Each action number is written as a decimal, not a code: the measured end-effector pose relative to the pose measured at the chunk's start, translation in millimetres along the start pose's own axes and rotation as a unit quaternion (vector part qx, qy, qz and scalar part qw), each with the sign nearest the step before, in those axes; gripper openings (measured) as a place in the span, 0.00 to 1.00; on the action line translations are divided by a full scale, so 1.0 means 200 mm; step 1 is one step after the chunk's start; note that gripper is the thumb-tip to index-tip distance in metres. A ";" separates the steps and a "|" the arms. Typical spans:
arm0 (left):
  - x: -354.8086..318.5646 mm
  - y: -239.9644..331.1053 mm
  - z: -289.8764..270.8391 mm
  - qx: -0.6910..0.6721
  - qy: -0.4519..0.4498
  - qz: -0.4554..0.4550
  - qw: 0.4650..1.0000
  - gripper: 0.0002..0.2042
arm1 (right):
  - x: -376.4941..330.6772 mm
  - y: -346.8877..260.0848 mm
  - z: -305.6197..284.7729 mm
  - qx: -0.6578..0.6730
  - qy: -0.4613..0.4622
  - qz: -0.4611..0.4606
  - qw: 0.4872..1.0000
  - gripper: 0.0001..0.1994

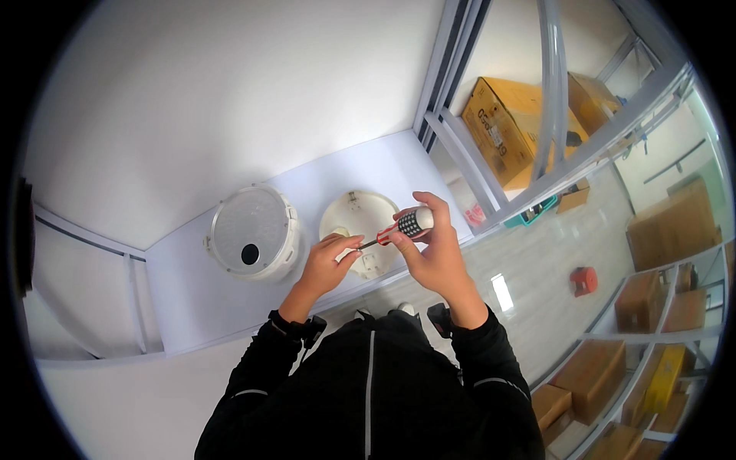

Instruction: The person uses a screwdriver to fasten screws into a white plastic lid and a circular component on a workbench. They handle the lid and component, aligning parts and tightening fasteners. The person works at a white table with shelving and boxes in the background.

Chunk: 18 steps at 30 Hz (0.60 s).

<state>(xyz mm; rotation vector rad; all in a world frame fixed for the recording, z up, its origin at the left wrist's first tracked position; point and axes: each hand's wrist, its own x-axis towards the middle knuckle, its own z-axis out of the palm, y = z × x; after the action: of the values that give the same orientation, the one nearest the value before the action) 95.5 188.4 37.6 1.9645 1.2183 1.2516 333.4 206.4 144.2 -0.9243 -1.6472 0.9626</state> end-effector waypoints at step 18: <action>-0.09 -0.16 0.23 0.190 -0.154 -0.026 0.969 0.40 | -0.17 0.22 0.03 -0.135 0.003 0.050 0.990 0.30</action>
<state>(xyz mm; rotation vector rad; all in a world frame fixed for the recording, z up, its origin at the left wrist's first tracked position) 119.4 189.8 -15.5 2.2728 1.4107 0.6837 342.0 193.0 90.3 -1.1996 -1.7683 0.8121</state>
